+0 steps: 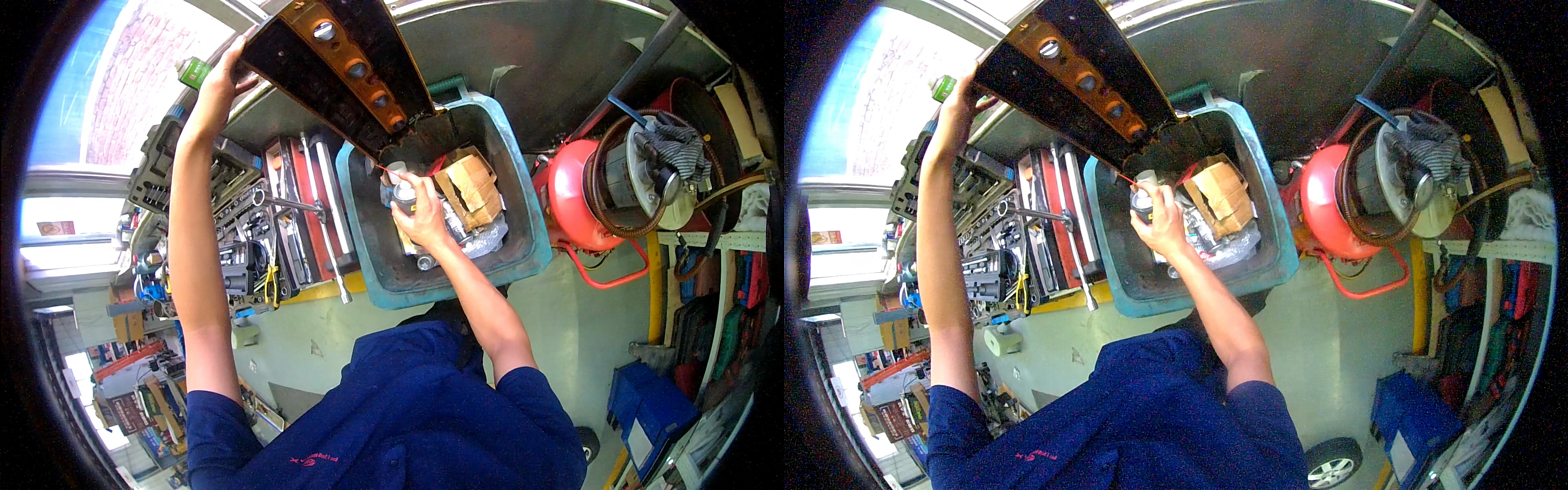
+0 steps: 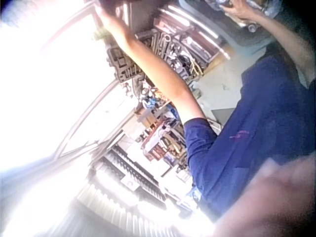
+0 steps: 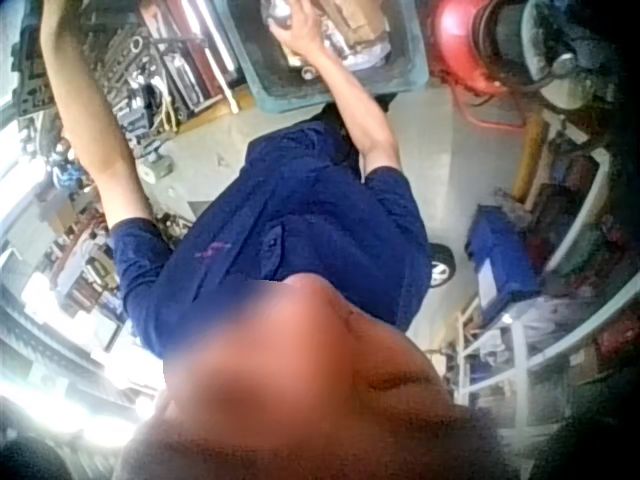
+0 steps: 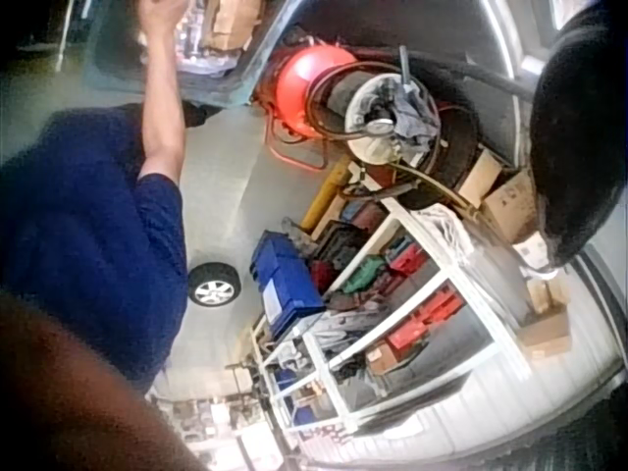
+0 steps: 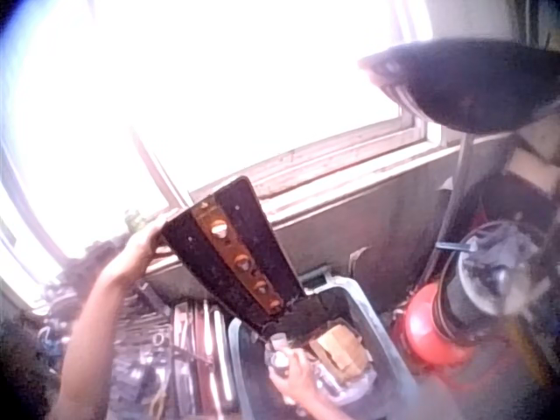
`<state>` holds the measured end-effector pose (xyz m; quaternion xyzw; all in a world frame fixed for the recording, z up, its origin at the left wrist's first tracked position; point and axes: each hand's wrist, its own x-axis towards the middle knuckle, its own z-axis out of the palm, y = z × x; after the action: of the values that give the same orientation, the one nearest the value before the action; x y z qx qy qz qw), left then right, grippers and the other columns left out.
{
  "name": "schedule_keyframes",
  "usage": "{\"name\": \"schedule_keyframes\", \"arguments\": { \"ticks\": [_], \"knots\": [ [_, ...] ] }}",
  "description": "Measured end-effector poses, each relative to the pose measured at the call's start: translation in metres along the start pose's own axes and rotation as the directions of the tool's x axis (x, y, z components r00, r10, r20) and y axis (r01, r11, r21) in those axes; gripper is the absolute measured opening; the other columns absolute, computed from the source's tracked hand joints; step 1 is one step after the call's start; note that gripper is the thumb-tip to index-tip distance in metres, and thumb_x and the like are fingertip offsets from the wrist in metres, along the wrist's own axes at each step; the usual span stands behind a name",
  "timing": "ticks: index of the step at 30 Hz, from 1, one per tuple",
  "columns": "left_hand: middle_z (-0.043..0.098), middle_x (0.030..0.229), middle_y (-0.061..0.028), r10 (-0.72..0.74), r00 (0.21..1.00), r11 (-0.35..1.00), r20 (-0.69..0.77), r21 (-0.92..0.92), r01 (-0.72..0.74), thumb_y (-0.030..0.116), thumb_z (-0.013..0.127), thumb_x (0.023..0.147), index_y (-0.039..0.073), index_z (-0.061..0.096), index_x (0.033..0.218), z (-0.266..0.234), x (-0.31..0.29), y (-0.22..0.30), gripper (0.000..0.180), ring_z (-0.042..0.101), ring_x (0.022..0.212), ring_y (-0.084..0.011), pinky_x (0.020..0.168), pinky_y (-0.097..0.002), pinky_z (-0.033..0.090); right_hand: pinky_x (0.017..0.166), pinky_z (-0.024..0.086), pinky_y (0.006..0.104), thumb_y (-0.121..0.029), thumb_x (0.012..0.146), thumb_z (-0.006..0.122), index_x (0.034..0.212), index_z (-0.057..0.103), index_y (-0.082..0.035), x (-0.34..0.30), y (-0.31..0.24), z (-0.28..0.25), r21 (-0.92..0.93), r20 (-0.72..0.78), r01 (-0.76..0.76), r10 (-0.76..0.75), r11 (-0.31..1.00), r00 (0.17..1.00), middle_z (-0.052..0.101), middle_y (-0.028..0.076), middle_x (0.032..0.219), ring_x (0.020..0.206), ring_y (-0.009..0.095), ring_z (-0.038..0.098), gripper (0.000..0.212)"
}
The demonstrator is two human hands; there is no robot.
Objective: The person sprays a cleaning agent onto a car valve cover held over a bin, then wipes the part thoroughly with a cloth. The person places the cleaned valve cover on the car's engine block and continues to wipe it down.
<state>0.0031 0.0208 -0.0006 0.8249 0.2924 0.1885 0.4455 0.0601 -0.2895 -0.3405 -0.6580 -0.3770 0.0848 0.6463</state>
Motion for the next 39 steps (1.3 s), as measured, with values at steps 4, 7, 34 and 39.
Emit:
{"name": "schedule_keyframes", "arguments": {
  "ticks": [4, 7, 34, 39],
  "knots": [
    [0.06, 0.154, -0.0017, 0.02, 1.0, 1.0, -0.018, 0.024, -0.02, 0.054, 0.039, 0.114, 0.016, 0.053, 0.16, 0.005, -0.003, 0.003, 0.061, 0.055, 0.141, -0.0185, 0.118, -0.0468, 0.042, 0.084, 0.058, 0.0482, -0.01, 0.082, 0.083, 0.14, 0.056, -0.017, 0.004, -0.01, -0.003, 0.009, 0.008, -0.009, 0.009, 1.0, 1.0, 0.061, 0.017, 0.115, 0.101, 0.041, 0.068, 0.065],
    [0.059, 0.156, -0.0015, 0.011, 1.0, 0.999, -0.014, 0.034, -0.011, 0.056, 0.04, 0.114, 0.017, 0.052, 0.161, 0.009, -0.008, 0.01, 0.062, 0.053, 0.143, -0.018, 0.117, -0.0423, 0.043, 0.084, 0.058, 0.0479, -0.01, 0.082, 0.083, 0.141, 0.056, -0.017, 0.007, -0.015, -0.007, -0.011, 0.004, 0.014, -0.014, 1.0, 1.0, 0.06, 0.017, 0.116, 0.101, 0.041, 0.068, 0.066],
    [0.077, 0.113, -0.0182, 0.383, 0.921, 0.557, 0.075, 0.777, -0.295, 0.06, 0.074, 0.094, 0.004, 0.072, 0.126, 0.003, -0.036, 0.053, 0.065, 0.075, 0.101, -0.037, 0.091, -0.0443, 0.059, 0.111, 0.047, 0.0405, -0.005, 0.082, 0.084, 0.144, 0.052, -0.002, -0.024, -0.11, -0.144, -0.24, -0.25, -0.114, 0.052, 0.964, 0.967, 0.06, 0.017, 0.137, 0.126, 0.029, 0.061, 0.07],
    [0.076, 0.114, -0.0233, 0.293, 0.949, 0.61, 0.116, 0.742, -0.28, 0.065, 0.079, 0.086, 0.004, 0.064, 0.139, 0.014, -0.056, 0.064, 0.083, 0.073, 0.107, -0.0427, 0.096, -0.0488, 0.058, 0.113, 0.046, 0.042, -0.006, 0.082, 0.086, 0.146, 0.051, -0.002, -0.053, -0.11, -0.173, -0.282, -0.339, -0.163, 0.061, 0.945, 0.939, 0.06, 0.017, 0.139, 0.129, 0.03, 0.06, 0.073]
  ]
}}
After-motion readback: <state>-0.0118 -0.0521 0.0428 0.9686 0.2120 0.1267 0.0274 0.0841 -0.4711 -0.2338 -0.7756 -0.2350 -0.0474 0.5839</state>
